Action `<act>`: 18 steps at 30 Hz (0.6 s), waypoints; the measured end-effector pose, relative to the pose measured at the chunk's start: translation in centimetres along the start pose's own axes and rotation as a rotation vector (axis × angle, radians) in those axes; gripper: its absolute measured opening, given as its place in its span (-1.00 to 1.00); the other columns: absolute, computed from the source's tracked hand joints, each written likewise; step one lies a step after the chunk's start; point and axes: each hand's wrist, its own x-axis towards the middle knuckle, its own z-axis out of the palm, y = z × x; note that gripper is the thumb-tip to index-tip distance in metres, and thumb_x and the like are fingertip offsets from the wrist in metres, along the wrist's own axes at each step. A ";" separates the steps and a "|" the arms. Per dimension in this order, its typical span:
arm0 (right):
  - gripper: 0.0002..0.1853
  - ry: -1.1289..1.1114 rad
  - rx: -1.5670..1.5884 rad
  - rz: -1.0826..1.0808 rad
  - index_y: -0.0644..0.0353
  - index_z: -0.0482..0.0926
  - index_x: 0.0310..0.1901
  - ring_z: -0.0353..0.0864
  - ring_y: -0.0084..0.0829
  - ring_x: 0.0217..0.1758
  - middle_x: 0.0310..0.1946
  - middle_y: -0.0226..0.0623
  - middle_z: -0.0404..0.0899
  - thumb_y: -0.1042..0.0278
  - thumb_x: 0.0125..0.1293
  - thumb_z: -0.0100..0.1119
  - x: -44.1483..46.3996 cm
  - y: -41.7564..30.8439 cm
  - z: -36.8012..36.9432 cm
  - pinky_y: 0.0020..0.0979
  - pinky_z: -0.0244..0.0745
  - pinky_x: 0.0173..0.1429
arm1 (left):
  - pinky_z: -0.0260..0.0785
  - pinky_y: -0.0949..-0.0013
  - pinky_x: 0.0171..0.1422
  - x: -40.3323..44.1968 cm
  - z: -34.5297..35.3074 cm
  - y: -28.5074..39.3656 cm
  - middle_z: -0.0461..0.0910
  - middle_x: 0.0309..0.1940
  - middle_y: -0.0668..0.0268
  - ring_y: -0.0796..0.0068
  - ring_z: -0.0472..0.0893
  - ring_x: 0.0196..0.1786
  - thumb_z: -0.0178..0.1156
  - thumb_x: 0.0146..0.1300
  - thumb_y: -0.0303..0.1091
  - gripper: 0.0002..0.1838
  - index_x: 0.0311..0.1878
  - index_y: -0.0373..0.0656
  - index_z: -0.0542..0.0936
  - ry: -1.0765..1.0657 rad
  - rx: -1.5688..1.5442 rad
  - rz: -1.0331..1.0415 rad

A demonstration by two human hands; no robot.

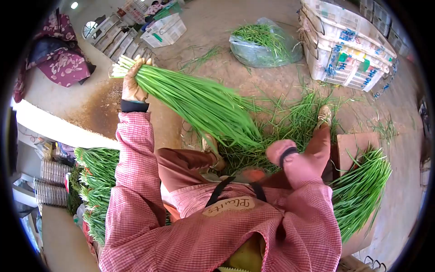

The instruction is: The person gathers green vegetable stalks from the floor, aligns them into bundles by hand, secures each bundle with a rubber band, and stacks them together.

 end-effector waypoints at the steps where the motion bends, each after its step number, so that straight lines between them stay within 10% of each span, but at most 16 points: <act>1: -0.75 0.039 0.015 0.086 0.10 0.57 -0.20 0.55 -0.31 -0.21 -0.31 -0.21 0.55 0.33 0.06 0.04 -1.2 2.3 1.9 -0.27 0.48 -0.18 | 0.44 0.28 0.00 -0.2 -1.5 0.8 0.53 -0.30 0.22 0.29 0.56 -0.17 0.13 0.06 -0.59 -0.69 -0.09 -0.22 0.38 0.023 -0.005 0.064; 4: -0.42 0.685 0.509 0.555 0.17 0.27 0.14 0.37 -0.13 0.10 0.02 -0.07 0.39 0.10 0.11 0.12 -1.5 6.7 1.1 -0.25 0.32 0.13 | 0.45 0.32 -0.06 -3.2 -0.1 -0.4 0.53 -0.29 0.25 0.34 0.56 -0.19 0.17 0.04 -0.56 -0.72 -0.14 -0.17 0.43 0.167 0.093 0.113; 6: -0.11 1.271 0.976 0.040 0.21 -0.02 0.28 0.17 -0.28 0.26 0.24 -0.09 0.11 0.10 -0.01 0.26 -1.8 5.6 -3.7 -0.27 0.10 0.28 | 0.46 0.40 -0.15 -5.7 3.0 -2.8 0.54 -0.31 0.26 0.43 0.55 -0.24 0.23 -0.03 -0.56 -0.70 -0.18 -0.13 0.46 0.252 0.113 0.104; 8: 0.11 1.551 0.525 -0.125 0.26 -0.08 0.28 0.16 -0.15 0.27 0.22 -0.04 0.15 -0.17 -0.22 0.32 -7.8 -1.6 -9.9 -0.36 0.19 0.24 | 0.46 0.36 -0.16 -8.3 6.1 -5.3 0.56 -0.31 0.28 0.47 0.55 -0.25 0.26 -0.08 -0.54 -0.70 -0.22 -0.09 0.48 0.266 0.037 -0.008; 10: 0.19 1.535 0.354 0.014 0.27 -0.11 0.28 0.23 -0.24 0.23 0.16 -0.11 0.25 -0.20 -0.29 0.35 -6.8 -6.7 -11.6 -0.39 0.21 0.22 | 0.45 0.34 -0.09 -10.4 7.2 -8.2 0.55 -0.28 0.28 0.38 0.56 -0.21 0.26 -0.05 -0.53 -0.66 -0.15 -0.13 0.47 0.138 -0.149 -0.078; 13: -0.10 1.016 1.112 -0.427 0.28 0.09 0.17 0.42 -0.26 0.01 -0.06 -0.15 0.44 -0.06 -0.13 0.28 -0.6 -7.8 -10.0 -0.39 0.31 0.09 | 0.37 0.28 0.07 -12.2 7.2 -10.8 0.51 -0.19 0.27 0.32 0.50 -0.07 0.18 0.00 -0.59 -0.52 0.05 -0.13 0.38 0.005 -0.396 -0.133; 18: -0.50 1.162 1.200 -0.130 0.20 0.35 -0.10 0.55 -0.15 -0.29 -0.35 -0.13 0.55 0.08 -0.03 0.20 -2.8 -8.7 -7.9 -0.35 0.46 -0.20 | 0.39 0.25 0.05 -9.7 7.8 -8.9 0.49 -0.13 0.20 0.30 0.49 -0.04 0.09 0.10 -0.52 -0.45 0.20 -0.19 0.20 -0.090 -0.356 0.052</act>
